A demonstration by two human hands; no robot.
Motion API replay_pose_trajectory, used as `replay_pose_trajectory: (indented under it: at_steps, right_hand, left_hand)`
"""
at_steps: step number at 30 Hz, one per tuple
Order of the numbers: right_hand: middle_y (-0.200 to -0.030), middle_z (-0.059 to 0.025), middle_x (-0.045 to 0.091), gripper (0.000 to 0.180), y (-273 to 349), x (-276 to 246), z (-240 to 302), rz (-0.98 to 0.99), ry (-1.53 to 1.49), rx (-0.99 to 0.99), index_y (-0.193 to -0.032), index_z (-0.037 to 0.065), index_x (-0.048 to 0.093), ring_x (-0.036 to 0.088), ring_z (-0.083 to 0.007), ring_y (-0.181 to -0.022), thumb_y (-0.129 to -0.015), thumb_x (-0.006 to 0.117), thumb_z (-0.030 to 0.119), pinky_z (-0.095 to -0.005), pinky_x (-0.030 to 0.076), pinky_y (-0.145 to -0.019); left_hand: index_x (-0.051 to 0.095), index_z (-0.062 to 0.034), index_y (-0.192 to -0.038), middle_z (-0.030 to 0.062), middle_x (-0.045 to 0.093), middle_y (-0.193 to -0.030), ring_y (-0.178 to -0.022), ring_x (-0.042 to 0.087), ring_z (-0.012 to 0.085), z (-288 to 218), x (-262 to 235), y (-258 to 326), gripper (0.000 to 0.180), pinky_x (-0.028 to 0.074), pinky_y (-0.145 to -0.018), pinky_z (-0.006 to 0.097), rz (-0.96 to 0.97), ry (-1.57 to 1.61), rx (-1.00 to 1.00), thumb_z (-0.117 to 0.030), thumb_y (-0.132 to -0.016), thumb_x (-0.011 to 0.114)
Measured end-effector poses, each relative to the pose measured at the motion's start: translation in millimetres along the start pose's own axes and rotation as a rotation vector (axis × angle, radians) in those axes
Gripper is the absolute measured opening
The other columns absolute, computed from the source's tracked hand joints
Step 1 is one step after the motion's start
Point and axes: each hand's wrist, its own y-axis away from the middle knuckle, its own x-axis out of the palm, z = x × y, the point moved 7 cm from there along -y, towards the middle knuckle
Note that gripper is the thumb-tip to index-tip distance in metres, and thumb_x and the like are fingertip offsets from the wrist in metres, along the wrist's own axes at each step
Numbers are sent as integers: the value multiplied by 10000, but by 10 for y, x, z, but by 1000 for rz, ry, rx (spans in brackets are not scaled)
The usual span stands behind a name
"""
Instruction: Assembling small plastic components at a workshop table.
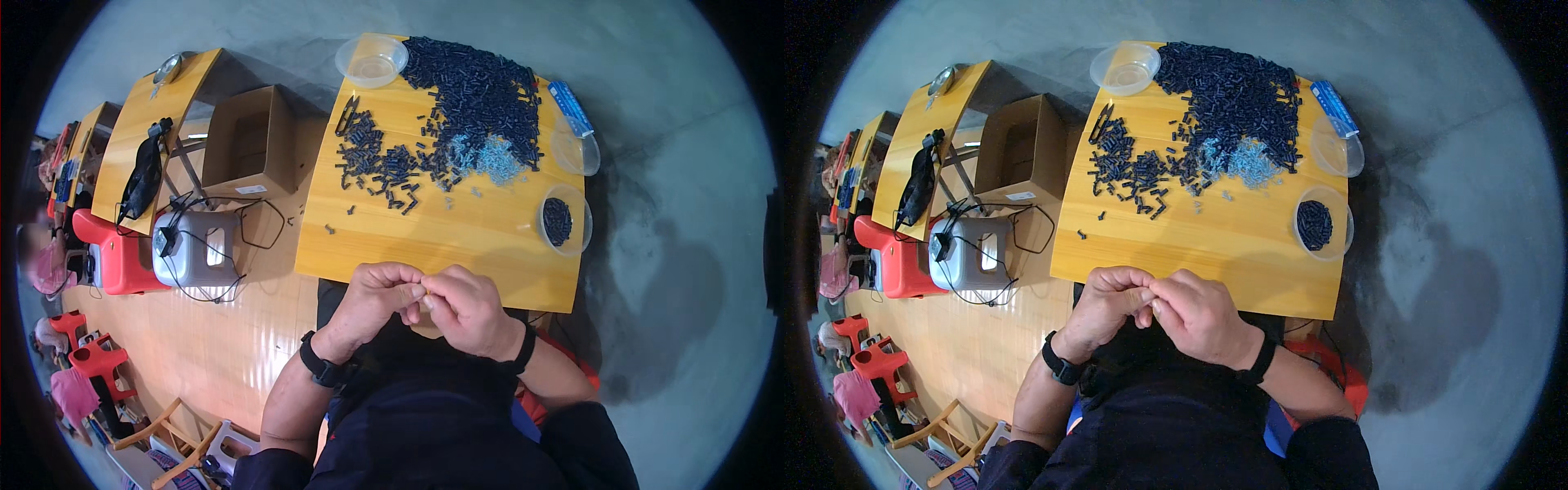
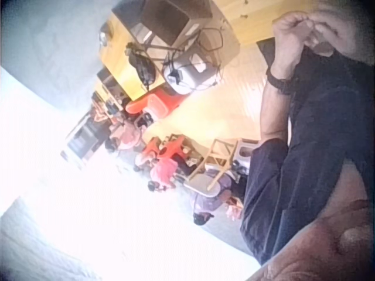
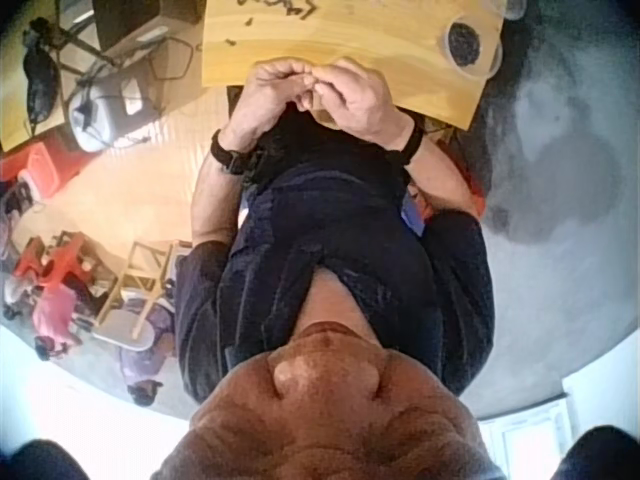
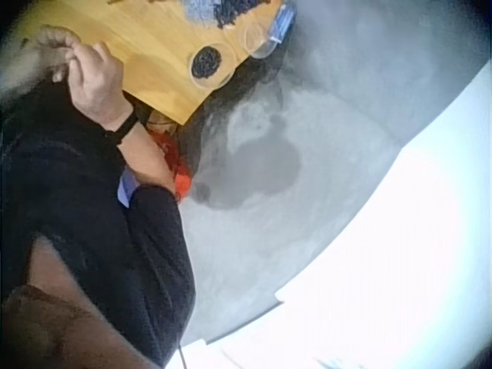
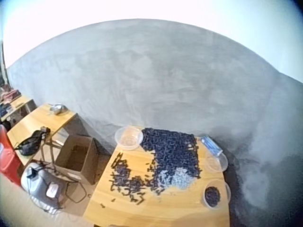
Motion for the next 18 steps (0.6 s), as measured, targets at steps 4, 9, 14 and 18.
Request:
replay_pose_trajectory:
  at_steps: [4,9,14,18]
  right_hand:
    - [-756,-127,596,144,91,103,-683,-34,-528,537,-970,-8,604,593,-283,-624,-832,572,16,-337,465,-539]
    - [-787,-156,605,127,-297,167,-1313,-44,-6,358,-944,18,620,593,-326,-693,-832,562,39,-376,474,-615]
    - [-809,-163,602,124,-445,392,-1410,69,273,204,-934,54,629,593,-358,-773,-838,563,99,-437,470,-682]
    - [-801,-156,590,122,-496,527,-1409,164,385,162,-933,72,623,599,-366,-757,-841,567,131,-459,472,-662]
  left_hand:
    - [635,18,-949,37,642,-747,-638,615,96,-63,-55,-42,85,515,-580,235,-54,-3,85,-28,-905,577]
    - [627,19,-967,66,654,-800,-652,630,129,41,-135,4,94,527,-616,256,-6,-84,57,-37,-899,595]
    - [624,24,-962,65,653,-801,-660,632,129,129,-165,24,92,532,-625,256,6,-78,57,-32,-892,606]
    - [624,23,-968,63,652,-802,-665,630,125,111,-173,19,97,529,-626,253,10,-78,58,-35,-892,608]
